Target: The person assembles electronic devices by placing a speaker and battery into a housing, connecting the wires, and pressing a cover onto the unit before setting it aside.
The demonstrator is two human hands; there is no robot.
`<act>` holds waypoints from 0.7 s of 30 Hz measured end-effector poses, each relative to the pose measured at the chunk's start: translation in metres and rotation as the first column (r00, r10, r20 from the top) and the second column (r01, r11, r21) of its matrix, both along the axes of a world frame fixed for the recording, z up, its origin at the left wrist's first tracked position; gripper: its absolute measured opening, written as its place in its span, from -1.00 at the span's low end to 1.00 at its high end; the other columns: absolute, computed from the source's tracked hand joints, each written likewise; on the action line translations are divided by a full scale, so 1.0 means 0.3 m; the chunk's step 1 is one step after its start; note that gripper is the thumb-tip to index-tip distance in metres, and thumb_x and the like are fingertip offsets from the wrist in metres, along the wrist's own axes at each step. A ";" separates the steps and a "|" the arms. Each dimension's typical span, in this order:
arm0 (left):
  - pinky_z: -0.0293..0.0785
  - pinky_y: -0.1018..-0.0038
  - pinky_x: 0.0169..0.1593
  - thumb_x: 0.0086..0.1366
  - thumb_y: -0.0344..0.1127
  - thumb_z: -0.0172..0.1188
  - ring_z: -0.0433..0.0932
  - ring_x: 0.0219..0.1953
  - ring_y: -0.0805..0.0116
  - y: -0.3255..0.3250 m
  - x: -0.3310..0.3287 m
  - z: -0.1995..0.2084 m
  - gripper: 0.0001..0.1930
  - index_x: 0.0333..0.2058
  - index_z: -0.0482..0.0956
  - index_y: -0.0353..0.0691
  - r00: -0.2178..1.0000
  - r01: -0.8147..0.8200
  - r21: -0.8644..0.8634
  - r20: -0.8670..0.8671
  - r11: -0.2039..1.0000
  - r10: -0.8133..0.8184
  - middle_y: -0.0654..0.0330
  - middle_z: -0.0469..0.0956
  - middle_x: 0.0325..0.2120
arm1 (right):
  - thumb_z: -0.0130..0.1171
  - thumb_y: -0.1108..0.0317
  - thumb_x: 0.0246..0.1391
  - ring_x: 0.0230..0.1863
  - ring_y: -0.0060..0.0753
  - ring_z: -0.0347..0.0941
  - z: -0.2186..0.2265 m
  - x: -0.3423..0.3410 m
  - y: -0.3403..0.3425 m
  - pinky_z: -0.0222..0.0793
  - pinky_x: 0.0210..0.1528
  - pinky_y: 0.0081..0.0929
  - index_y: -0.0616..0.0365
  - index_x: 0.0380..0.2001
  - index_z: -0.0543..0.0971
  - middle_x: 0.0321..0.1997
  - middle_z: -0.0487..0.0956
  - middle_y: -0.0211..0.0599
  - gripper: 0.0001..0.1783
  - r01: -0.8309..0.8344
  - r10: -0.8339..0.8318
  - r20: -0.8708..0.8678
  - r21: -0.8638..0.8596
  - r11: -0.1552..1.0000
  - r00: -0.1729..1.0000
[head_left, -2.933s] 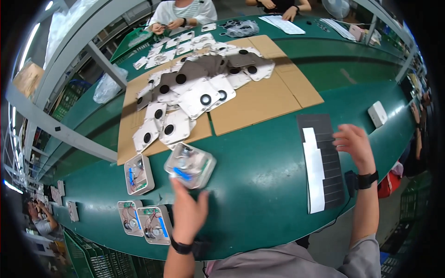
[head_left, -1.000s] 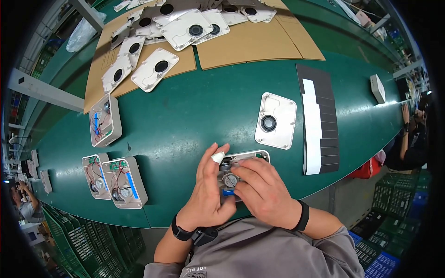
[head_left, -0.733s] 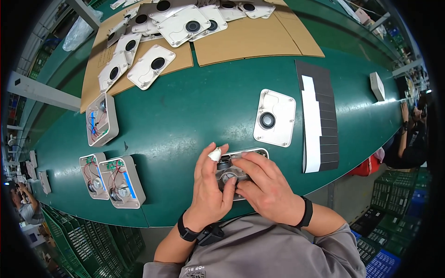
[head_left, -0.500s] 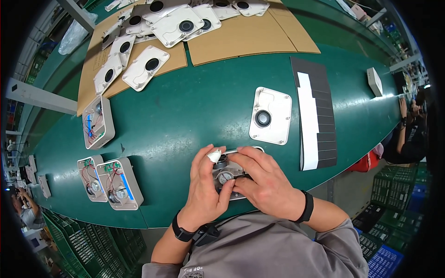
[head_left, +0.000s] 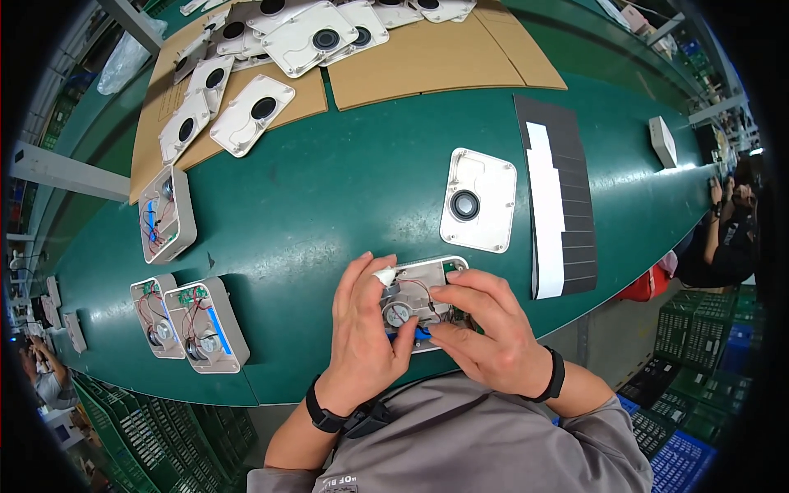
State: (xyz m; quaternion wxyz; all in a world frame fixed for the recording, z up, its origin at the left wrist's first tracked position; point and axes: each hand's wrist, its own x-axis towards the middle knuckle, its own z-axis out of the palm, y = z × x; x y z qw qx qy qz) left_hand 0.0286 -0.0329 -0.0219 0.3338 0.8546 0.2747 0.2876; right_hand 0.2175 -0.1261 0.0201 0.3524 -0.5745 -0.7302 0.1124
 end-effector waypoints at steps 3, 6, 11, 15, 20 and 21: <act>0.26 -0.11 0.37 0.15 -0.56 0.36 0.24 0.38 -0.40 0.004 -0.003 -0.001 -0.11 0.39 0.04 -0.36 1.000 0.010 0.005 -0.001 1.000 -0.010 -0.22 0.35 0.29 | 0.50 0.46 -0.18 0.21 0.06 0.46 0.002 -0.009 0.001 0.47 0.16 -0.02 0.19 -0.35 0.71 0.13 0.60 -0.08 -0.76 0.020 -0.021 0.035 0.022 1.000 0.999; 0.24 -0.12 0.38 0.15 -0.56 0.36 0.24 0.37 -0.41 0.012 -0.008 -0.003 -0.11 0.39 0.04 -0.36 1.000 0.021 0.014 0.015 1.000 -0.021 -0.21 0.34 0.30 | 0.45 0.46 -0.18 0.20 0.03 0.45 0.000 -0.039 0.015 0.44 0.19 0.01 0.18 -0.40 0.70 0.11 0.59 -0.11 -0.81 0.040 -0.039 0.167 -0.003 0.999 0.985; 0.19 -0.15 0.40 0.15 -0.55 0.36 0.23 0.37 -0.42 0.016 -0.016 0.001 -0.12 0.38 0.05 -0.34 0.998 0.059 0.005 -0.003 0.998 -0.059 -0.21 0.33 0.31 | 0.29 0.36 -0.09 0.28 0.03 0.39 0.005 -0.061 0.031 0.33 0.31 0.09 0.23 -0.39 0.68 0.16 0.57 -0.10 -0.81 0.087 -0.076 0.225 -0.038 0.995 0.971; 0.18 -0.16 0.41 0.14 -0.54 0.36 0.24 0.37 -0.42 0.004 -0.013 0.002 -0.15 0.36 0.09 -0.32 0.999 0.049 0.004 -0.008 0.999 -0.049 -0.20 0.33 0.31 | 0.40 0.46 -0.18 0.22 0.02 0.42 0.030 -0.067 0.039 0.40 0.23 0.04 0.20 -0.43 0.68 0.15 0.56 -0.11 -0.84 0.105 -0.080 0.274 -0.077 0.991 0.958; 0.20 -0.16 0.39 0.12 -0.55 0.36 0.27 0.34 -0.41 0.002 0.008 0.012 -0.18 0.32 0.15 -0.30 0.999 -0.009 0.019 -0.039 1.000 0.010 -0.17 0.34 0.28 | 0.43 0.48 -0.13 0.28 0.11 0.39 0.034 -0.012 0.039 0.38 0.26 0.06 0.22 -0.40 0.69 0.21 0.53 -0.08 -0.84 0.032 -0.012 0.130 -0.159 0.987 0.991; 0.21 -0.16 0.39 0.11 -0.55 0.37 0.28 0.34 -0.41 -0.002 0.009 0.016 -0.19 0.31 0.16 -0.29 0.999 -0.022 0.022 -0.048 1.000 0.023 -0.16 0.34 0.28 | 0.45 0.48 -0.13 0.29 0.13 0.38 0.041 0.014 0.030 0.38 0.27 0.06 0.22 -0.39 0.70 0.22 0.52 -0.07 -0.83 0.004 -0.006 -0.009 -0.165 0.986 1.000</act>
